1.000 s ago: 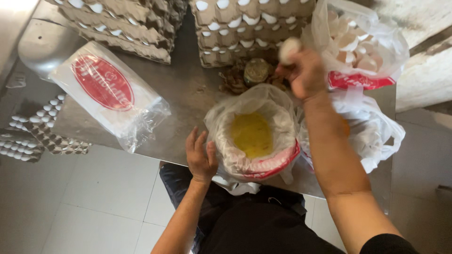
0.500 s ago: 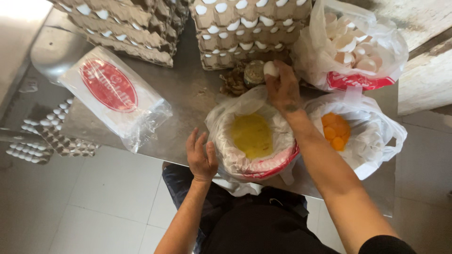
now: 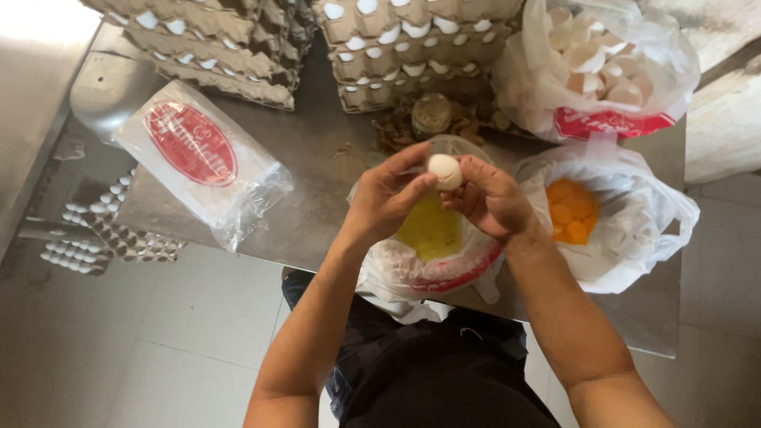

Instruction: The person cracks eggs one at a time by hand and separates the yolks from the whites by pouring the yolk between the shell halves, depositing the separated components into separate plastic bags.

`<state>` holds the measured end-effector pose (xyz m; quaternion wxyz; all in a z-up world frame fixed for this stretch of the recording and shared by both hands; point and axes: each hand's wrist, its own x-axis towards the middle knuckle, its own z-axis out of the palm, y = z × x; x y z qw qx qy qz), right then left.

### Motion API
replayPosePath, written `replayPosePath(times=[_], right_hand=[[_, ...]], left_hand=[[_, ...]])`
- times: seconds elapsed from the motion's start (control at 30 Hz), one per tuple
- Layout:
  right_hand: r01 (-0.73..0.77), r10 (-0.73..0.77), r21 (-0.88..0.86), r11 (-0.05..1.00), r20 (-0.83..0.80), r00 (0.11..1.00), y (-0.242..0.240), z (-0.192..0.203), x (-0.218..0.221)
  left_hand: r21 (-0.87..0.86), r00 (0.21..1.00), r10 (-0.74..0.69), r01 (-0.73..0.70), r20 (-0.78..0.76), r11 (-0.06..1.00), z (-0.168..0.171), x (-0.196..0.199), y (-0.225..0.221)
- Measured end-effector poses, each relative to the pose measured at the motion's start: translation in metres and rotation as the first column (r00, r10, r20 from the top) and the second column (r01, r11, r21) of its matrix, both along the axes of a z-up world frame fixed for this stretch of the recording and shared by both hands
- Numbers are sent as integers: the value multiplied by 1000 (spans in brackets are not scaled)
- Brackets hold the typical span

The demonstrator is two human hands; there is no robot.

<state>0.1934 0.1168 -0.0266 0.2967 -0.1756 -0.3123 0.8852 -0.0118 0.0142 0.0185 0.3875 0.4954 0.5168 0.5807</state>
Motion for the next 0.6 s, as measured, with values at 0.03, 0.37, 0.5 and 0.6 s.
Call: replayPosePath(times=[0.03, 0.37, 0.5, 0.6], right_hand=[[-20, 19, 42, 999, 13, 1000, -6, 7, 2], [65, -378, 685, 726, 317, 870, -36, 17, -3], [111, -428, 772, 626, 222, 876, -40, 17, -7], [108, -513, 786, 609, 286, 809, -43, 19, -10]], left_hand=[[-21, 997, -62, 63, 44, 998, 3, 4, 3], [-156, 988, -4, -20, -153, 988, -5, 13, 6], [-146, 975, 27, -60, -220, 988, 8, 17, 5], [-129, 933, 38, -90, -357, 988, 22, 25, 0]])
